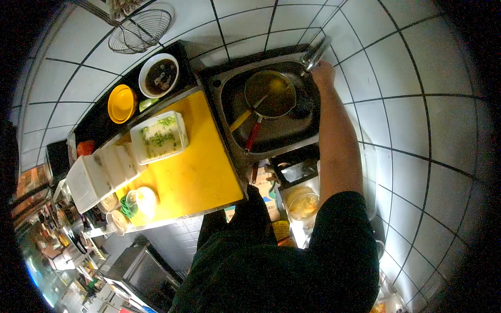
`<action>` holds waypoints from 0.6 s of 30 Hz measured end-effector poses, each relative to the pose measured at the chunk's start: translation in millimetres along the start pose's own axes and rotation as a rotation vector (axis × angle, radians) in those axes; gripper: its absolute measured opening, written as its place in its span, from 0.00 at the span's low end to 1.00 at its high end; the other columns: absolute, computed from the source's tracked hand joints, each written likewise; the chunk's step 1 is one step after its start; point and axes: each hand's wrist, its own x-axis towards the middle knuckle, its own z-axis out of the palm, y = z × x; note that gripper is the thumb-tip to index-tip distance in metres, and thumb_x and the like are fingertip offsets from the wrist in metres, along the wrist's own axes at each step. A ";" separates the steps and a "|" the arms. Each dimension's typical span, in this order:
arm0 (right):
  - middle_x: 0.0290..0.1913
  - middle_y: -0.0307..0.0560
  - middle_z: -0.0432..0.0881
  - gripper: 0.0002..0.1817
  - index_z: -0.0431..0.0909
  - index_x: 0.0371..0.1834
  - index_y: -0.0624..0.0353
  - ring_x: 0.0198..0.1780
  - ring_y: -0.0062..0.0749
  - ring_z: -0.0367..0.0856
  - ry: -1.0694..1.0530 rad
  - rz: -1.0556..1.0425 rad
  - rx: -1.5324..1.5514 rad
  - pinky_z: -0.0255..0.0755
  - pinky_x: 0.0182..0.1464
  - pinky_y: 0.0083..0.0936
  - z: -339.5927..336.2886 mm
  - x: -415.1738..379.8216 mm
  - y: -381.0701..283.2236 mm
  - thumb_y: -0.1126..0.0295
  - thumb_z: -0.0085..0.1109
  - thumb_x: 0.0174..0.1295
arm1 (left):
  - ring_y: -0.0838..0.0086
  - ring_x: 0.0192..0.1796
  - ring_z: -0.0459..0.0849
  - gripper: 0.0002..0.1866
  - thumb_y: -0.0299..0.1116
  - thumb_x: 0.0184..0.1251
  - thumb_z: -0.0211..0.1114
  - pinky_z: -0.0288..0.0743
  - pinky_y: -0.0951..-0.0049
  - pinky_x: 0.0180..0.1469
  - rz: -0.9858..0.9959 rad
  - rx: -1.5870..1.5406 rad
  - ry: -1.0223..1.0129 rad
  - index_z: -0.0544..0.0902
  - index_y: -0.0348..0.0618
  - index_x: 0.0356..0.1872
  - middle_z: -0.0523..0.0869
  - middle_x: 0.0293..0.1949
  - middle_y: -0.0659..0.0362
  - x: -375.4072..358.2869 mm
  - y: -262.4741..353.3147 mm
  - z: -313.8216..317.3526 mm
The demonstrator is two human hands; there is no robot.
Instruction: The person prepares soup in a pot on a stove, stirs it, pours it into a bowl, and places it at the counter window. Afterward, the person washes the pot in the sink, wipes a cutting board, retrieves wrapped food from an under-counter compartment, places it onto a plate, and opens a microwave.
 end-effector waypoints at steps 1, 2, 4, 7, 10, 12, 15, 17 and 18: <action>0.43 0.61 0.87 0.16 0.87 0.42 0.58 0.47 0.61 0.84 -0.003 0.012 0.011 0.76 0.51 0.50 -2.6 -1.0 -2.8 0.60 0.62 0.56 | 0.70 0.37 0.84 0.23 0.51 0.77 0.55 0.78 0.65 0.42 0.000 -0.001 -0.001 0.88 0.40 0.41 0.88 0.35 0.59 0.5 0.3 0.5; 0.44 0.61 0.87 0.16 0.87 0.42 0.58 0.48 0.61 0.84 -0.007 0.023 0.021 0.76 0.52 0.50 -5.7 -1.7 -5.7 0.60 0.62 0.56 | 0.70 0.37 0.84 0.23 0.51 0.77 0.55 0.78 0.65 0.42 -0.002 -0.003 -0.001 0.88 0.40 0.41 0.88 0.35 0.59 0.7 0.4 0.7; 0.44 0.61 0.87 0.17 0.87 0.43 0.58 0.48 0.60 0.84 -0.034 0.040 -0.003 0.77 0.52 0.50 -10.0 -1.2 -9.0 0.59 0.63 0.56 | 0.70 0.37 0.84 0.23 0.51 0.77 0.55 0.78 0.65 0.42 0.000 -0.010 -0.001 0.88 0.40 0.41 0.88 0.35 0.59 2.0 2.4 2.2; 0.44 0.62 0.87 0.18 0.87 0.44 0.58 0.49 0.60 0.84 -0.062 0.021 -0.069 0.77 0.53 0.51 -7.9 3.3 -7.5 0.58 0.63 0.56 | 0.70 0.37 0.84 0.24 0.51 0.77 0.55 0.78 0.65 0.43 -0.005 -0.021 -0.002 0.88 0.40 0.41 0.88 0.35 0.59 2.9 6.3 3.5; 0.45 0.63 0.86 0.18 0.86 0.45 0.59 0.49 0.60 0.84 -0.043 0.015 -0.094 0.77 0.53 0.51 1.7 8.1 3.3 0.58 0.63 0.57 | 0.70 0.37 0.84 0.24 0.51 0.77 0.54 0.78 0.65 0.43 -0.005 -0.031 -0.003 0.88 0.40 0.41 0.88 0.35 0.59 3.8 9.6 4.5; 0.45 0.63 0.86 0.19 0.86 0.46 0.59 0.50 0.59 0.84 -0.053 0.021 -0.109 0.77 0.54 0.51 5.9 13.4 9.3 0.59 0.62 0.57 | 0.70 0.37 0.84 0.24 0.51 0.77 0.54 0.78 0.65 0.43 -0.005 -0.036 -0.007 0.88 0.40 0.41 0.88 0.35 0.59 5.6 12.5 4.7; 0.46 0.63 0.86 0.19 0.85 0.48 0.59 0.51 0.59 0.84 -0.091 0.024 -0.134 0.76 0.55 0.51 4.3 14.9 8.8 0.60 0.62 0.58 | 0.70 0.37 0.84 0.24 0.52 0.77 0.54 0.78 0.65 0.43 -0.008 -0.045 -0.013 0.88 0.40 0.41 0.88 0.35 0.59 6.7 13.4 4.9; 0.46 0.63 0.86 0.20 0.85 0.49 0.59 0.51 0.60 0.84 -0.072 0.022 -0.120 0.76 0.55 0.51 6.1 14.3 9.8 0.60 0.62 0.58 | 0.70 0.37 0.84 0.24 0.52 0.77 0.54 0.78 0.65 0.43 -0.007 -0.050 -0.019 0.88 0.40 0.41 0.88 0.35 0.59 6.8 13.7 4.4; 0.46 0.64 0.86 0.20 0.85 0.49 0.59 0.51 0.60 0.84 -0.061 0.027 -0.108 0.76 0.55 0.51 7.3 14.5 9.6 0.60 0.62 0.58 | 0.70 0.37 0.84 0.24 0.52 0.77 0.54 0.78 0.65 0.43 -0.009 -0.051 -0.018 0.88 0.40 0.41 0.88 0.35 0.59 6.4 13.3 4.5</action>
